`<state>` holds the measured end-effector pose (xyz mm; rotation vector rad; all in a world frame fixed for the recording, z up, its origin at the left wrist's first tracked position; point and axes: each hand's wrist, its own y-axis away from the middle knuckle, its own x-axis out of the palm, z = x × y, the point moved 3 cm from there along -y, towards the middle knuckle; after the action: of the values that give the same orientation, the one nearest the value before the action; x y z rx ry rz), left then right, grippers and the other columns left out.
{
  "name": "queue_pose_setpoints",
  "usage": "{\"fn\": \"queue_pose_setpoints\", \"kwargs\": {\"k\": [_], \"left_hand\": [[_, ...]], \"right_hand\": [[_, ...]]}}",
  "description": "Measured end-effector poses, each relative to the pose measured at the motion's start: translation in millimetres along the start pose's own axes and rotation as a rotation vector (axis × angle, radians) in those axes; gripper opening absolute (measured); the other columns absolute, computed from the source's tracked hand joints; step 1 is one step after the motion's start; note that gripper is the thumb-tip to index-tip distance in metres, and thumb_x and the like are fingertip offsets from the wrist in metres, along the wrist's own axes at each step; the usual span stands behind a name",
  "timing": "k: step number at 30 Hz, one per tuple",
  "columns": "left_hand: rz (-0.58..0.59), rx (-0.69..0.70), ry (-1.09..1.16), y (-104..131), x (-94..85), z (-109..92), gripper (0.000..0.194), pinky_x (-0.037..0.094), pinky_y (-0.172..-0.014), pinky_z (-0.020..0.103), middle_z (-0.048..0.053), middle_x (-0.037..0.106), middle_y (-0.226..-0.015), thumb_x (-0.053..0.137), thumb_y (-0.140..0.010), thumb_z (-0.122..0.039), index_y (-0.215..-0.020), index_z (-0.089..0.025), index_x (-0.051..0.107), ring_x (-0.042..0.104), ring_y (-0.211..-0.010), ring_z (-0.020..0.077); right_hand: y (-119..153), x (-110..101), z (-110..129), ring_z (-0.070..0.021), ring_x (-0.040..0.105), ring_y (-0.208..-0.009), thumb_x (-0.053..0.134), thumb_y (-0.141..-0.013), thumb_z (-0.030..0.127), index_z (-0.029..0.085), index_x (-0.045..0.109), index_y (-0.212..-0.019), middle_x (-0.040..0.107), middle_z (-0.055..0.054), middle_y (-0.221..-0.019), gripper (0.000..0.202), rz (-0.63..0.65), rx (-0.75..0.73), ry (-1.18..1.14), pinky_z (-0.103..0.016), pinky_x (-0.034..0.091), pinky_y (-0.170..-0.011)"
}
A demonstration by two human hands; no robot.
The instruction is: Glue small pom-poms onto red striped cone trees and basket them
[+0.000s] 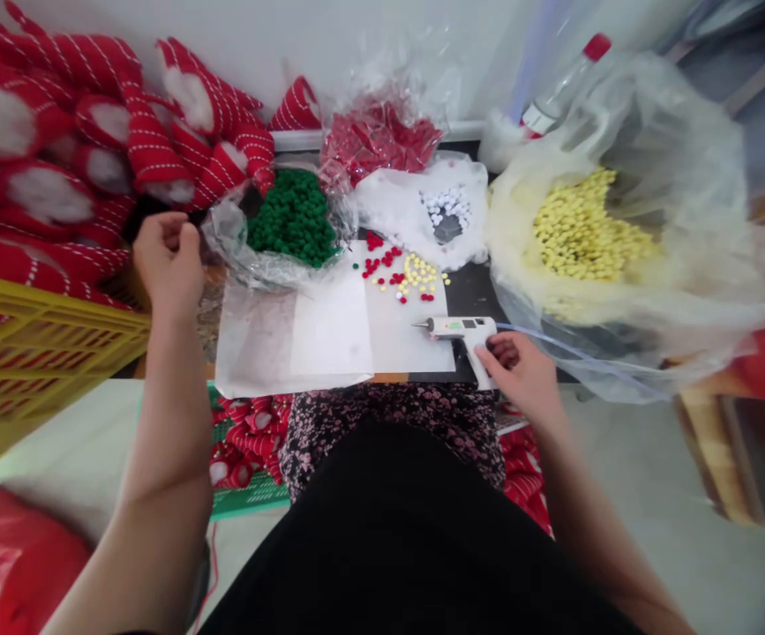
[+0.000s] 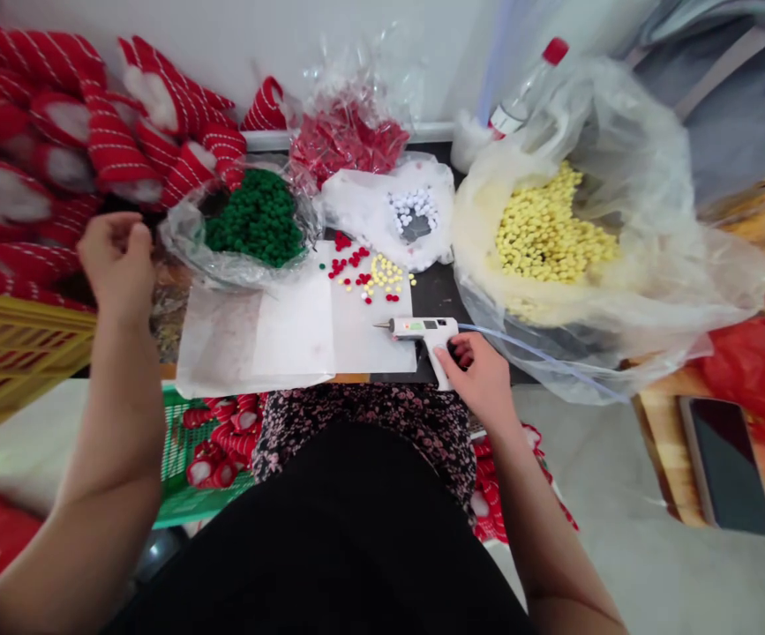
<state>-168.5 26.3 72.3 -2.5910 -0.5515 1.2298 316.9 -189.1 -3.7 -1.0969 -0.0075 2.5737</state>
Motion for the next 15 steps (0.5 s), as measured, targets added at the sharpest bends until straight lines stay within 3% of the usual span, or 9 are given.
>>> {"fn": "queue_pose_setpoints", "kwargs": {"k": [2,4,7,10,12,15], "left_hand": [[-0.067,-0.051,-0.008,-16.2,9.9,-2.2,0.031,0.046,-0.101,0.028,0.012,0.065,-0.13,0.054,-0.102,-0.011,-0.13,0.002,0.052,0.059,-0.108,0.0128],[-0.095,-0.041,0.014,-16.0,14.2,-11.7,0.03,0.045,-0.103,0.029,0.012,0.063,-0.131,0.055,-0.101,-0.007,-0.129,0.002,0.052,0.059,-0.112,0.0139],[-0.086,0.018,0.078,3.1,14.2,-27.0,0.027,0.044,-0.105,0.031,0.012,0.063,-0.131,0.055,-0.102,-0.007,-0.128,0.0,0.054,0.058,-0.117,0.0159],[-0.149,0.054,0.147,24.7,10.3,-28.0,0.026,0.047,-0.102,0.03,0.011,0.065,-0.125,0.058,-0.099,-0.007,-0.123,-0.002,0.06,0.06,-0.112,0.0151],[-0.224,0.094,0.182,36.0,7.4,-21.3,0.025,0.049,-0.099,0.03,0.01,0.068,-0.119,0.058,-0.095,-0.006,-0.12,-0.002,0.063,0.063,-0.108,0.0145],[-0.306,0.158,0.179,52.2,3.9,-9.4,0.029,0.052,-0.094,0.029,0.009,0.071,-0.115,0.055,-0.091,-0.006,-0.118,-0.004,0.066,0.066,-0.102,0.0147]], "right_hand": [[13.9,-5.9,8.6,-0.0189,0.058,-0.059,0.065,-0.094,0.055,0.023,0.066,-0.084,0.066,-0.003,-0.071,0.034,-0.141,0.011,-0.036,-0.034,0.05,-0.06],[32.2,-8.3,20.3,-0.0196,0.061,-0.059,0.056,-0.1,0.048,0.024,0.066,-0.076,0.066,-0.004,-0.068,0.035,-0.171,-0.027,-0.119,-0.035,0.052,-0.06],[56.1,-2.9,38.6,-0.0243,0.073,-0.074,0.043,-0.105,0.049,0.025,0.072,-0.079,0.074,-0.008,-0.078,0.046,0.035,-0.182,-0.285,-0.04,0.06,-0.072],[65.4,2.8,46.1,-0.0301,0.077,-0.101,0.037,-0.105,0.054,0.025,0.079,-0.1,0.08,-0.012,-0.104,0.051,0.176,-0.25,-0.375,-0.047,0.062,-0.091],[62.1,3.5,43.5,-0.0326,0.074,-0.112,0.035,-0.105,0.058,0.025,0.079,-0.108,0.079,-0.013,-0.114,0.055,0.127,-0.219,-0.408,-0.052,0.059,-0.099],[52.4,1.3,36.1,-0.0354,0.072,-0.118,0.028,-0.104,0.064,0.025,0.078,-0.109,0.077,-0.014,-0.119,0.064,-0.051,-0.162,-0.456,-0.057,0.056,-0.104]]}}
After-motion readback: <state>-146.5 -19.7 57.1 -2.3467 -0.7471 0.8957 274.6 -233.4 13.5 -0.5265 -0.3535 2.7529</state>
